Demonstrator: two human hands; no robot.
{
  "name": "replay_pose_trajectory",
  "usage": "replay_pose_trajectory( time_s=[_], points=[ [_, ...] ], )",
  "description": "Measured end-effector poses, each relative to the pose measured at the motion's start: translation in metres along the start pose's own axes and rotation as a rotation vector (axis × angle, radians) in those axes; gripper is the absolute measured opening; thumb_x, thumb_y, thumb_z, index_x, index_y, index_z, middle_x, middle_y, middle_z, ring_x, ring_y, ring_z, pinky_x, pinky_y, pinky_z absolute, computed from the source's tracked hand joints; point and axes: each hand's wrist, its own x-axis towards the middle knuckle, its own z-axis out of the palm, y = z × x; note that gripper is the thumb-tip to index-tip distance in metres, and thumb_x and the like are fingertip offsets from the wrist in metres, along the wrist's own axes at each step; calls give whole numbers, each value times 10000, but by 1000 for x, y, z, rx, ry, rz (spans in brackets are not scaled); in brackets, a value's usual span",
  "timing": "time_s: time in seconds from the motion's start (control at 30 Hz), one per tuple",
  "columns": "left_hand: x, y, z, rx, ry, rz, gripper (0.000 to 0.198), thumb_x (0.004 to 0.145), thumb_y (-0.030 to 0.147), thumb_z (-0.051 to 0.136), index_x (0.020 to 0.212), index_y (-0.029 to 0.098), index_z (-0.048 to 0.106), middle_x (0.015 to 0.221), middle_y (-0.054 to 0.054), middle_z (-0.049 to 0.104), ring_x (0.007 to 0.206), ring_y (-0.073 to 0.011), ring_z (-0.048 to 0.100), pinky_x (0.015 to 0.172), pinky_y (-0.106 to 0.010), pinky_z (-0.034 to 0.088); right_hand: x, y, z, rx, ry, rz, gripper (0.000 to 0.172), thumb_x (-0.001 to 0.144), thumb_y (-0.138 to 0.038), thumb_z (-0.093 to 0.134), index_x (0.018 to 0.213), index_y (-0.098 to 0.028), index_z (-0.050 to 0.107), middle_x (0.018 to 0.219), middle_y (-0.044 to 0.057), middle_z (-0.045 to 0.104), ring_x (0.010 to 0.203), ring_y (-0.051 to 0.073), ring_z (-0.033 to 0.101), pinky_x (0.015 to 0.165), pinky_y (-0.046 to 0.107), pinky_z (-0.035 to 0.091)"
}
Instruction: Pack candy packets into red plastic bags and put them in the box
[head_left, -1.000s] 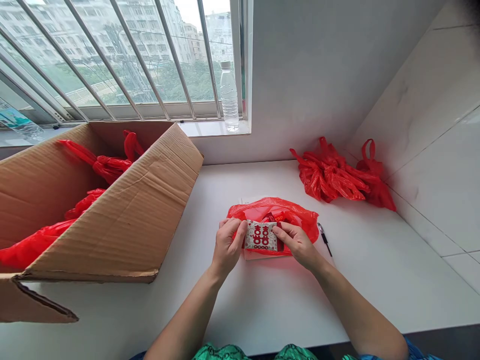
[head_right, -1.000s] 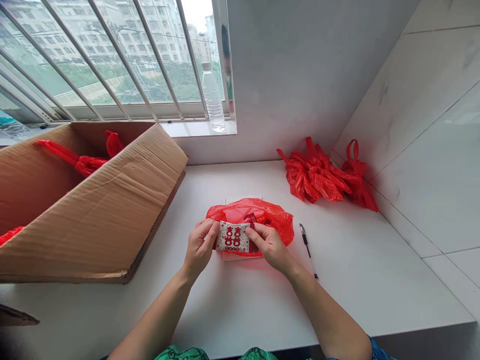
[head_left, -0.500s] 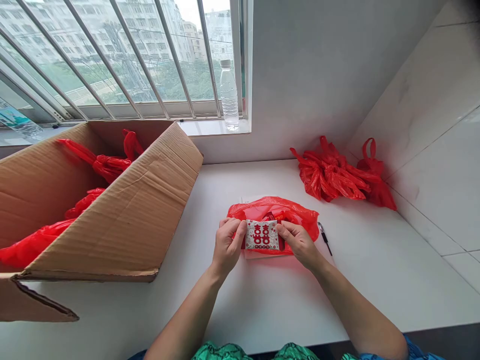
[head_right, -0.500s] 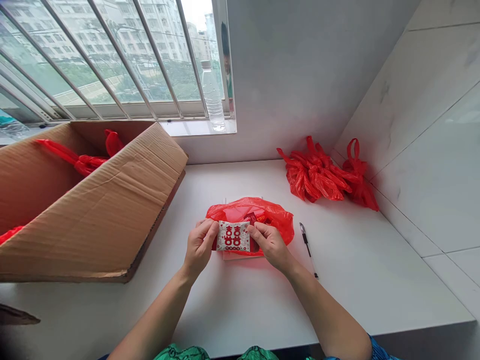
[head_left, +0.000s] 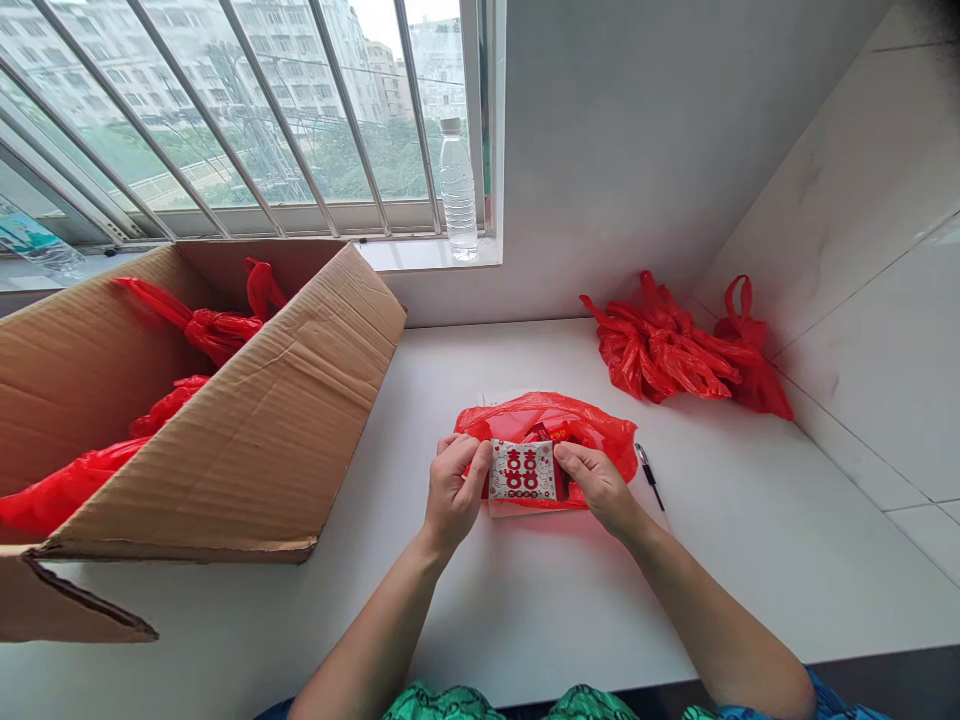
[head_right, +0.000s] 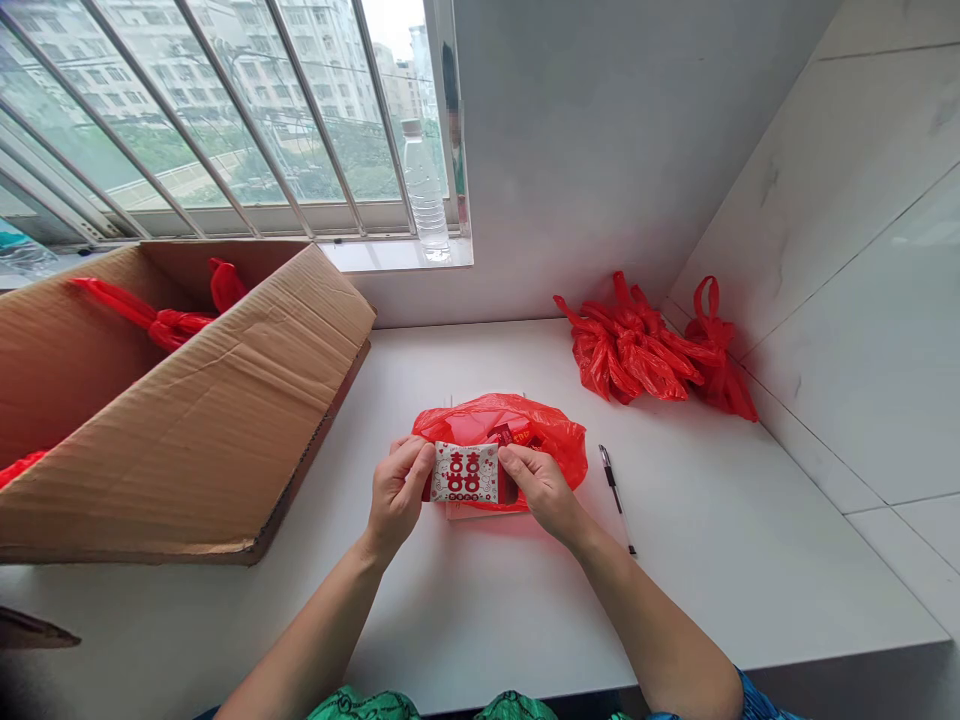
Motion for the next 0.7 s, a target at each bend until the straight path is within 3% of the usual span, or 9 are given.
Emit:
replay_pose_trajectory(
  time_s=[0.3,0.7],
  points=[
    [0,2,0,3,16,5,444,1008,402,361,621,200,278,586,32,291,587,-139,310,791,-331,386,1,-1,1,2,-19,9,451,938,-595,514,784,-184,617,757,21,587,750,170,522,700,295,444],
    [-1,2,0,-16,21,14,441,1008,393,361,621,199,277,590,31,277,589,-140,296,792,-332,382,1,1,1,-9,-11,29,474,918,-616,526,728,-185,578,750,16,566,728,163,515,665,289,429]
  ],
)
